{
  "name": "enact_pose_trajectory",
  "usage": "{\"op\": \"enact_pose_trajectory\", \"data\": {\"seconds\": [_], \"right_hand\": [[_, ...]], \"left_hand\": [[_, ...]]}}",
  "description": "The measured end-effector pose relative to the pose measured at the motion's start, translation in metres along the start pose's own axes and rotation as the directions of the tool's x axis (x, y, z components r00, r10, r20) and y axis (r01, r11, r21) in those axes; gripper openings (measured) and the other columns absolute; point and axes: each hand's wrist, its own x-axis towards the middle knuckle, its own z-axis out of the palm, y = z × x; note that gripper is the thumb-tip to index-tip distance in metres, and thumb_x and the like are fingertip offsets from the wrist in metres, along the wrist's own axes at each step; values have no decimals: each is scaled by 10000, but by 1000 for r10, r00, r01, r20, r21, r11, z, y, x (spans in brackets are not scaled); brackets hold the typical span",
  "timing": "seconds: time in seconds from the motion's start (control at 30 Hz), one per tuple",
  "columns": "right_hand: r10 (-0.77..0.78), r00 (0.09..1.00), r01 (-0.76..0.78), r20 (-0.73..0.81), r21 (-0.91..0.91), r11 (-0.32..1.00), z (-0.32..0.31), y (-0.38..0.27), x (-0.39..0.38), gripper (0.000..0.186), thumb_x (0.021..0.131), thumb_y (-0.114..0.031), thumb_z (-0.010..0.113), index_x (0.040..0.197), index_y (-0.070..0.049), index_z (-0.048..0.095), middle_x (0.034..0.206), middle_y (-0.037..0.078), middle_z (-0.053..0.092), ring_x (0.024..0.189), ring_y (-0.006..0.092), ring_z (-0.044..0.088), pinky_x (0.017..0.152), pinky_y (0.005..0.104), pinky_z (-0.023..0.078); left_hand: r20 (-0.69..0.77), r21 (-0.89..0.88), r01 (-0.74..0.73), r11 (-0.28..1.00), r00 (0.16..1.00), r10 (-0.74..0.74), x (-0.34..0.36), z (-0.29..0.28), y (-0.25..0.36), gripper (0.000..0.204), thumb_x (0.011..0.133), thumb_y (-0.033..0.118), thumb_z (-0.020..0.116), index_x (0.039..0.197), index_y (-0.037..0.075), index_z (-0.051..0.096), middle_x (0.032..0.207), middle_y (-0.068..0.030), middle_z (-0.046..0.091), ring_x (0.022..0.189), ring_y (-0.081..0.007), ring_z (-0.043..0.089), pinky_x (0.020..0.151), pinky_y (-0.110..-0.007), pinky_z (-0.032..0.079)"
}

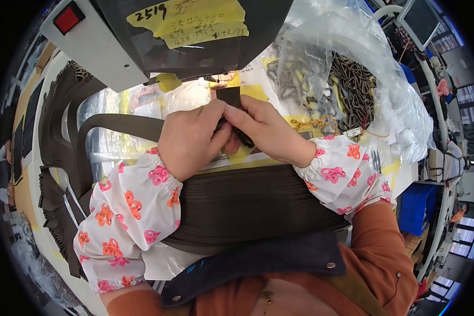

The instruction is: Attaching metal buckles to straps using a sewing machine.

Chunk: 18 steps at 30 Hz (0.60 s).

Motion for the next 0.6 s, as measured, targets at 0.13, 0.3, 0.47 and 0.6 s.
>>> {"op": "enact_pose_trajectory", "data": {"seconds": [0.13,0.3,0.47,0.6], "right_hand": [[43,997,-46,-66,-43,998,-6,-5,-4,271,955,-241,416,941,10,518,733,44,566,573,86,545,519,207,430],[106,994,-105,1,-99,989,-2,-8,-8,263,953,-226,402,928,-7,545,727,18,560,528,66,506,490,193,376],[118,990,-120,-83,-20,993,1,-3,-5,274,950,-223,409,896,0,558,701,26,565,452,73,483,414,217,362],[107,987,-113,-119,-40,993,-2,3,-3,321,943,-240,417,800,20,539,617,35,532,432,86,504,386,225,382]], "left_hand": [[203,-151,136,979,974,-105,1,-16,-11,216,835,203,588,966,32,572,679,-121,613,528,-277,570,487,-331,444],[209,-502,326,801,944,-254,-2,-6,-13,203,868,130,550,1019,-2,579,682,-152,607,575,-238,591,564,-264,455],[131,-88,90,992,988,-78,-3,-5,-15,259,805,99,583,1046,7,577,693,-106,613,576,-216,594,524,-283,454],[183,455,-311,834,950,255,-1,-4,1,367,694,71,579,1051,-12,570,721,-73,597,556,-169,573,482,-305,451]]}}
